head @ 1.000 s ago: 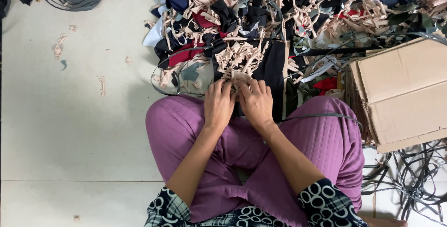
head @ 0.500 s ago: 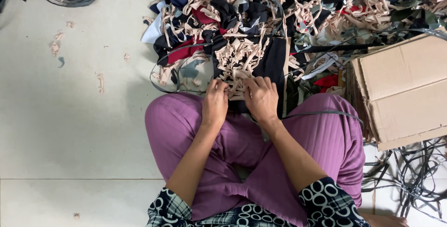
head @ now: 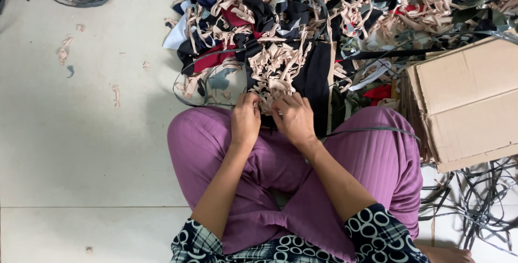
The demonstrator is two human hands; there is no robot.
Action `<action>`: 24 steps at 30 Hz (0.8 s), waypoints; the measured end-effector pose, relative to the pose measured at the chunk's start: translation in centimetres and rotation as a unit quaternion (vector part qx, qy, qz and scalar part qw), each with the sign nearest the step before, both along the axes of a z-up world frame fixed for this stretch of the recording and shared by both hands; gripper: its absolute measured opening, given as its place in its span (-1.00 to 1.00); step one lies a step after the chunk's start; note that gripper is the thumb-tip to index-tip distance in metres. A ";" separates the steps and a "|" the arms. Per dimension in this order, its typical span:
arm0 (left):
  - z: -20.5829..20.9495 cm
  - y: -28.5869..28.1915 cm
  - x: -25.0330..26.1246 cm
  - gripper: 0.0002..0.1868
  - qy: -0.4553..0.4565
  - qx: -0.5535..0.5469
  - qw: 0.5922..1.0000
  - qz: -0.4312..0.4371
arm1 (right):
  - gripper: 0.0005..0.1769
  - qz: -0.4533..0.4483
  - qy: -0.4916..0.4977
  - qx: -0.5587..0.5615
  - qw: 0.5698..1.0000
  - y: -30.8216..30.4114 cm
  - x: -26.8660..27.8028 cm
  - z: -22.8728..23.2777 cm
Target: Sorting through a pile of fabric scraps and stacking selected pieces on a cardboard sheet
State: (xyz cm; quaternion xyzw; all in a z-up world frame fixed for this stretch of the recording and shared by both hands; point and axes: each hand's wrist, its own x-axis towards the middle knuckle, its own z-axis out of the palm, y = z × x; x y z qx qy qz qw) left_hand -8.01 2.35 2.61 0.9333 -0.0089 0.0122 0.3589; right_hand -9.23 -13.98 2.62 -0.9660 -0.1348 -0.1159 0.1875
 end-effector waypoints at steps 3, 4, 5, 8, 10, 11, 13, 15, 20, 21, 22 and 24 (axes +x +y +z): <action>-0.8 0.2 -0.3 -0.82 -0.011 0.013 1.000 0.019 | -0.85 0.003 0.020 -0.013 1.000 0.4 0.0 1.1; 0.2 0.1 -0.3 -0.82 -0.011 0.014 1.000 0.020 | -0.85 0.004 0.021 -0.012 1.000 0.4 0.0 0.9; 1.2 0.1 -0.3 -0.80 -0.008 0.006 1.000 0.023 | -0.83 -0.008 0.017 -0.003 1.000 0.5 0.1 0.6; 2.0 -0.3 0.5 -0.72 -0.010 0.000 1.000 0.020 | -0.78 -0.034 -0.027 -0.002 0.999 1.0 1.0 2.4; 1.6 -0.6 1.1 -0.68 -0.013 0.006 1.000 0.015 | -0.74 -0.049 -0.066 -0.006 0.997 1.4 1.3 2.9; 1.2 -0.7 1.4 -0.73 0.007 -0.001 1.000 0.011 | -0.68 -0.045 -0.058 -0.012 0.997 1.3 1.5 2.3; 0.5 -0.5 1.5 -0.79 0.032 -0.005 0.999 0.008 | -0.61 -0.042 -0.047 -0.017 0.998 1.7 1.2 1.6; -0.1 -0.5 1.7 -0.86 -0.024 -0.021 0.999 0.022 | -0.62 -0.023 -0.061 0.000 0.998 2.0 1.2 1.4; 0.7 -0.5 1.1 -0.84 -0.035 -0.006 0.999 0.034 | -0.61 -0.022 -0.051 -0.032 0.998 2.3 1.1 0.9; 0.8 -0.5 1.2 -0.85 0.002 0.007 1.000 0.026 | -0.56 -0.023 -0.034 -0.037 0.998 2.2 1.1 0.7; 0.9 -0.4 1.2 -0.85 -0.001 0.006 1.000 0.026 | -0.56 -0.024 -0.037 -0.038 0.998 2.2 1.1 0.8; 1.0 -0.5 1.2 -0.87 0.026 0.033 0.999 0.001 | -0.55 -0.021 0.006 -0.013 1.000 1.9 1.1 1.0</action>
